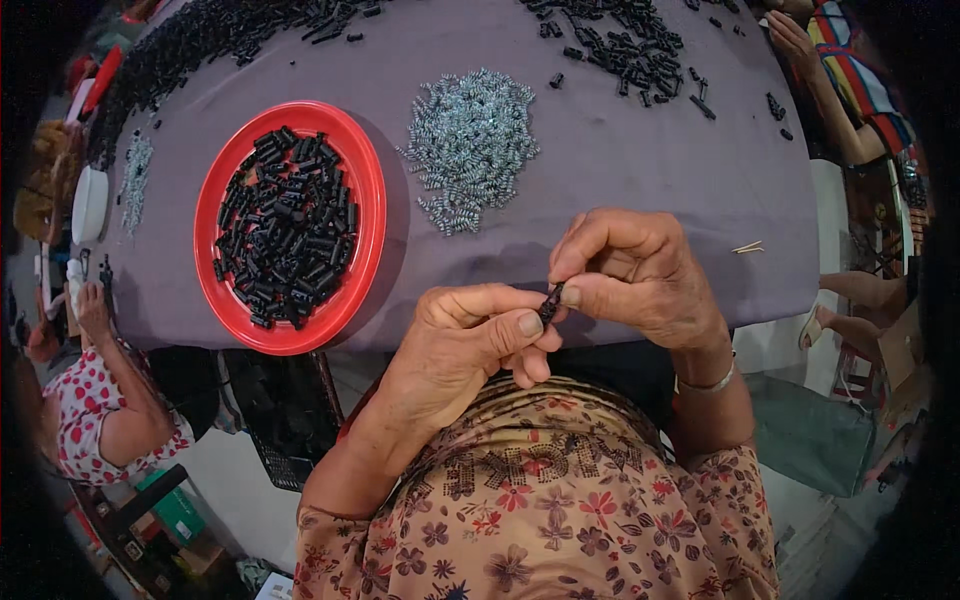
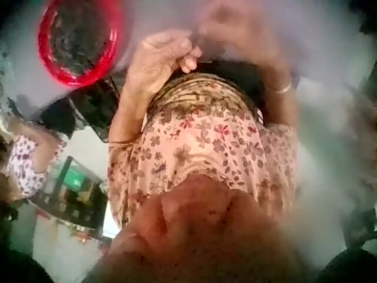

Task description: Manually inserting small silver internal parts into black plastic housings at an assembly table.

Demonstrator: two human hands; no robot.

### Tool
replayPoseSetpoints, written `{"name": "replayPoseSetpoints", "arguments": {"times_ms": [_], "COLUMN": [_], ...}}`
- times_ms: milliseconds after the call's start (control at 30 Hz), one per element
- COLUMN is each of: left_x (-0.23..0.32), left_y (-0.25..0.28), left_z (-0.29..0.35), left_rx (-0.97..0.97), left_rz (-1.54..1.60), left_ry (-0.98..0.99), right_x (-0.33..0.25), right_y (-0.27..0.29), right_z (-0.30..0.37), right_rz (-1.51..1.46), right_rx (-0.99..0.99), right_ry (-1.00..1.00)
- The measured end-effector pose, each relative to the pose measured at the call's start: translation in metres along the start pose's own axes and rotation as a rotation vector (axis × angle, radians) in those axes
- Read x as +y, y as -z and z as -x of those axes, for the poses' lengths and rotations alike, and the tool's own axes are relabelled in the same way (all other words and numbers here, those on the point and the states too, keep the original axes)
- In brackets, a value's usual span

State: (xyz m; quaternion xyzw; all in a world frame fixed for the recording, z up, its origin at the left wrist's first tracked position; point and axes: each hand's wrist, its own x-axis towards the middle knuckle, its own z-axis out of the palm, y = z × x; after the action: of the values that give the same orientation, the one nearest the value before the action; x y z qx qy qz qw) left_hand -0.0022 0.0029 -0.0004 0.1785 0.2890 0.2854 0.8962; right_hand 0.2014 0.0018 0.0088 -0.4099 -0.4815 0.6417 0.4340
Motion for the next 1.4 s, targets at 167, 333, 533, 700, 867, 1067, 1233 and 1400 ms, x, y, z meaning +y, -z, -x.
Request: {"name": "replayPoseSetpoints", "arguments": {"times_ms": [167,333,533,700,867,1067,1233,1400], "left_x": [0.0,-0.001,-0.002,-0.004,-0.007,-0.007,-0.003,0.002], "left_y": [0.0,-0.002,-0.008,-0.011,-0.011,-0.008,-0.01,-0.01], "left_z": [0.0,0.002,0.004,0.004,0.004,0.003,0.006,0.008], "left_rx": [0.005,0.04,0.077,0.135,0.156,0.165,0.144,0.141], "left_rz": [-0.003,-0.063,-0.105,-0.22,-0.341,-0.228,-0.06,0.016], "left_ry": [-0.003,-0.015,-0.087,-0.172,-0.27,-0.223,-0.168,-0.146], "right_x": [-0.006,-0.012,-0.011,-0.009,-0.006,0.002,0.006,0.002], "right_y": [0.0,-0.002,-0.008,-0.014,-0.015,-0.018,-0.02,-0.027], "right_z": [0.001,-0.001,0.0,0.002,-0.001,-0.002,-0.004,0.001], "right_rz": [0.097,0.365,0.483,0.481,0.55,0.539,0.566,0.611], "right_rx": [0.0,-0.012,0.038,0.089,0.121,0.133,0.164,0.16], "right_ry": [-0.012,0.196,0.298,0.257,0.338,0.33,0.499,0.488]}}
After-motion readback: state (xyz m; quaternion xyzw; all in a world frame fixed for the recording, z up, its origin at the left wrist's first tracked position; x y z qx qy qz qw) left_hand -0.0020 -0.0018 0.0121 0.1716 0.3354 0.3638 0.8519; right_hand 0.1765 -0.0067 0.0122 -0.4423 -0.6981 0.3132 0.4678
